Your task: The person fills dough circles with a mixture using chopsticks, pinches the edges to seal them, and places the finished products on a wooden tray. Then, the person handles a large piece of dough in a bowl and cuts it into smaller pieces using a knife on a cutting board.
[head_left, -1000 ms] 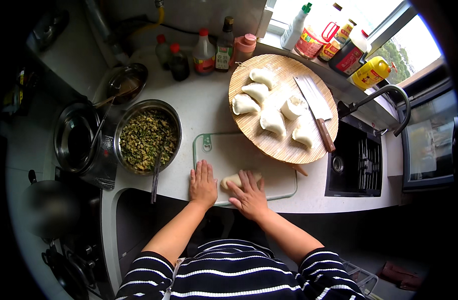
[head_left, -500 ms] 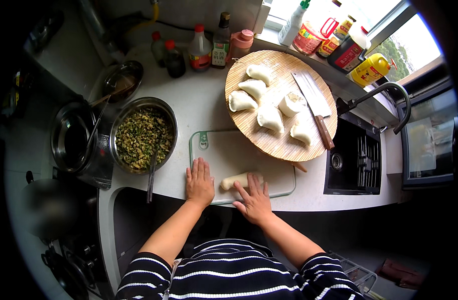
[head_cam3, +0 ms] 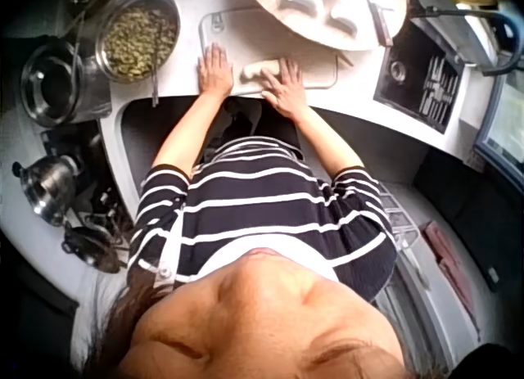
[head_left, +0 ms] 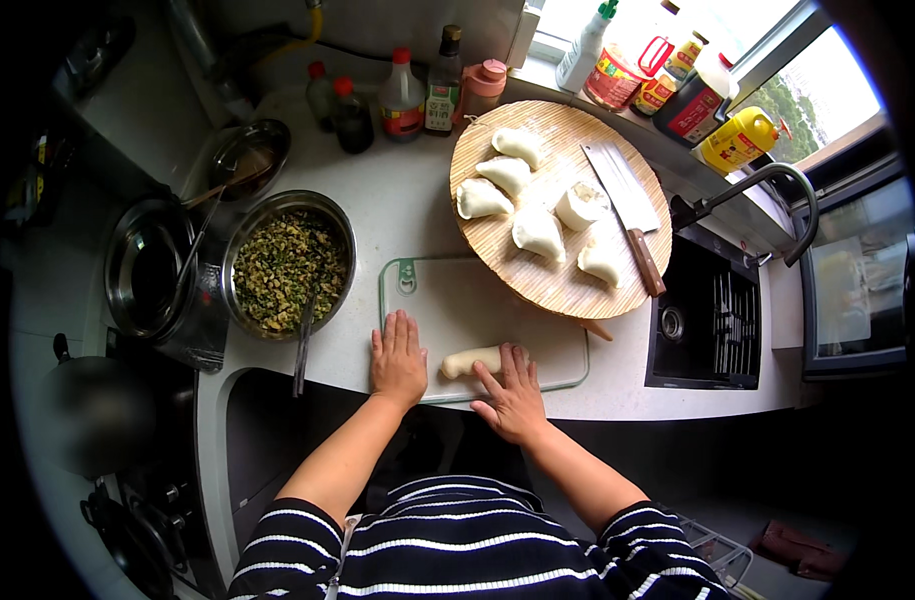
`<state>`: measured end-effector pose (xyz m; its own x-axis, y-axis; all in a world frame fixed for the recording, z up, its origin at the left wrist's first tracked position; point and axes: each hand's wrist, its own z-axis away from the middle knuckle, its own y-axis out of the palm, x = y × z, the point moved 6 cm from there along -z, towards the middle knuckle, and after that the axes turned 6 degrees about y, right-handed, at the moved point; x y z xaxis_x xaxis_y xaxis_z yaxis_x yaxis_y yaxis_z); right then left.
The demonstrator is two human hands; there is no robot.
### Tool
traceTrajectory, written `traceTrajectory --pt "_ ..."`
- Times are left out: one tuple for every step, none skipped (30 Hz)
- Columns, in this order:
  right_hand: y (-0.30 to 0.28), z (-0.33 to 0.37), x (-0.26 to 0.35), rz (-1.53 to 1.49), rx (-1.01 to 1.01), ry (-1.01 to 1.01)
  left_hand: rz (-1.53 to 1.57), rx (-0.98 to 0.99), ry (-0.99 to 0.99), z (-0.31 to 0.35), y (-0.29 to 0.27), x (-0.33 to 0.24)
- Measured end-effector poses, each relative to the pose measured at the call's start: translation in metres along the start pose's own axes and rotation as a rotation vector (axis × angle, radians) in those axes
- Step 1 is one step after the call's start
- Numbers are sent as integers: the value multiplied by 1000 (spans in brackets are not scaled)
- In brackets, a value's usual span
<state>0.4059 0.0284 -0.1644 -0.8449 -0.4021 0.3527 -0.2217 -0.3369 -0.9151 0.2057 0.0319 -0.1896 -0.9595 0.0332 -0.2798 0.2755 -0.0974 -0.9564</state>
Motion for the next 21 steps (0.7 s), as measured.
traceTrajectory --pt "-2 -7 -1 -1 -4 3 -3 -6 6 -1 0 -1" --pt "-4 -15 -2 -5 -6 10 -7 -8 12 -1 2 -1" --pt "-7 -32 -3 -10 -33 32 -12 -9 19 0 3 -2" --pt "-5 -51 -7 -42 -16 57 -9 -3 16 2 4 -2" --pt "-1 -68 -14 -67 -8 71 -5 -6 18 0 3 -2" --pt "0 -80 -16 -93 1 82 -2 -9 18 -1 2 -2" --pt "-3 -84 -11 -34 16 91 -5 -8 17 0 2 -2" --pt "-11 -90 -4 26 25 95 -3 -9 12 -2 2 0" --pt "-20 -96 5 86 34 101 -1 -11 7 -2 2 1" --pt "-27 -102 15 40 141 127 3 -8 -4 -1 3 2" --pt "-28 -110 24 7 40 50 -5 -25 4 0 3 1" --pt "-25 -113 31 -27 -62 -27 -14 -42 12 -1 3 0" --pt "-13 -111 34 0 -81 -48 -24 -56 26 0 2 0" --pt "-5 -114 37 30 -110 -77 -21 -50 26 -2 2 0" --pt "1 -113 39 60 -140 -105 -18 -45 27 -3 2 -1" --pt "1 -103 39 73 -128 -87 -15 -35 17 -2 3 0" --pt "-5 -82 39 88 -114 -72 -17 -33 12 0 3 1" --pt "-11 -61 37 107 -103 -54 -17 -31 11 0 2 0" --pt "-14 -41 34 155 -98 -28 -18 -32 12 0 2 1" --pt "-17 -20 32 204 -90 -3 -16 -34 8 0 1 1" --pt "-18 -9 29 252 -83 27 -14 -34 10 1 1 1"
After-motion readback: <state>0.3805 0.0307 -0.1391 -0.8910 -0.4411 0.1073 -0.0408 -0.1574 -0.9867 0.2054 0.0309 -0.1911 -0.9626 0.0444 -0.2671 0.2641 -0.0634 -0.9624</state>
